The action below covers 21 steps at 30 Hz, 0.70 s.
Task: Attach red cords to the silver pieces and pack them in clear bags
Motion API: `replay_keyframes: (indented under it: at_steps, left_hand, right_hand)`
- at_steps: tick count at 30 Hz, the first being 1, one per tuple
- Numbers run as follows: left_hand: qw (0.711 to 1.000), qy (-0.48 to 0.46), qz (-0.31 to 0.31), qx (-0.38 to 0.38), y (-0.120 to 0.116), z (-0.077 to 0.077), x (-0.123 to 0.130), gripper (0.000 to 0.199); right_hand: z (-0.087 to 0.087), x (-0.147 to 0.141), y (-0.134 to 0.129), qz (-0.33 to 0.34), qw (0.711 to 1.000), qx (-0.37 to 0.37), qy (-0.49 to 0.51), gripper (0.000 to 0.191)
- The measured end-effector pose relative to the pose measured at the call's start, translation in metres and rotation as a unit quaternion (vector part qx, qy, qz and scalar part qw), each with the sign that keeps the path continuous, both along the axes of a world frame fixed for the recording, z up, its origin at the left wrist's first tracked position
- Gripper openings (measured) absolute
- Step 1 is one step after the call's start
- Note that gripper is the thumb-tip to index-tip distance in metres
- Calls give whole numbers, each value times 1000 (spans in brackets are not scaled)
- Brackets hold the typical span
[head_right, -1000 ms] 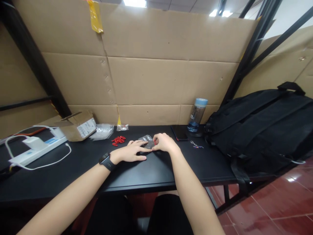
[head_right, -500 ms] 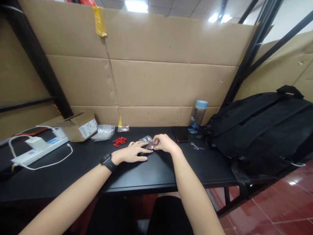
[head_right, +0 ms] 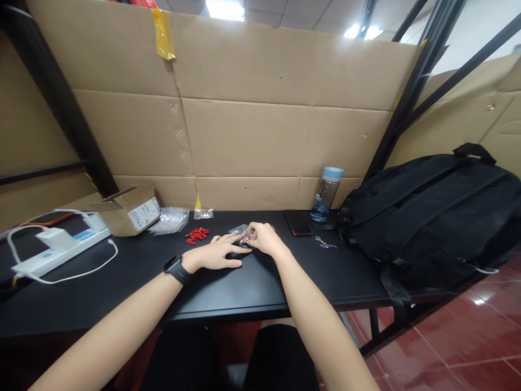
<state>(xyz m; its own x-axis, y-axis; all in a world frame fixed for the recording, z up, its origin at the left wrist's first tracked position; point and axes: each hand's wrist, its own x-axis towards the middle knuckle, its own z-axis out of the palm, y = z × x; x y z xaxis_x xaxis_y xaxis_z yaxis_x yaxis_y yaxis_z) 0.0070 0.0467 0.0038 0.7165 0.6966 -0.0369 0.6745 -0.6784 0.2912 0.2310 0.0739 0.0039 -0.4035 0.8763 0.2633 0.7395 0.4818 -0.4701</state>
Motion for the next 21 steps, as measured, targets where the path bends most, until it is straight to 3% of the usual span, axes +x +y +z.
replay_keyframes:
  at_steps: [6,10,15,18,21]
  left_hand:
    - [1000,4,8,-4,-1,1,0,52]
    - [1000,10,12,-3,0,2,-2,48]
    - [1000,16,20,-16,3,5,-11,47]
    - [999,18,30,-7,4,8,-16,45]
    - [999,-21,30,41,7,10,-19,33]
  right_hand:
    - [-3,-8,-1,-103,990,63,-70,24]
    - [-3,-14,3,-125,979,110,-116,29]
    - [-4,-22,13,-150,972,117,-141,36]
    - [-5,-22,14,-127,979,95,-125,35]
    - [-2,-10,13,-31,997,43,-63,36]
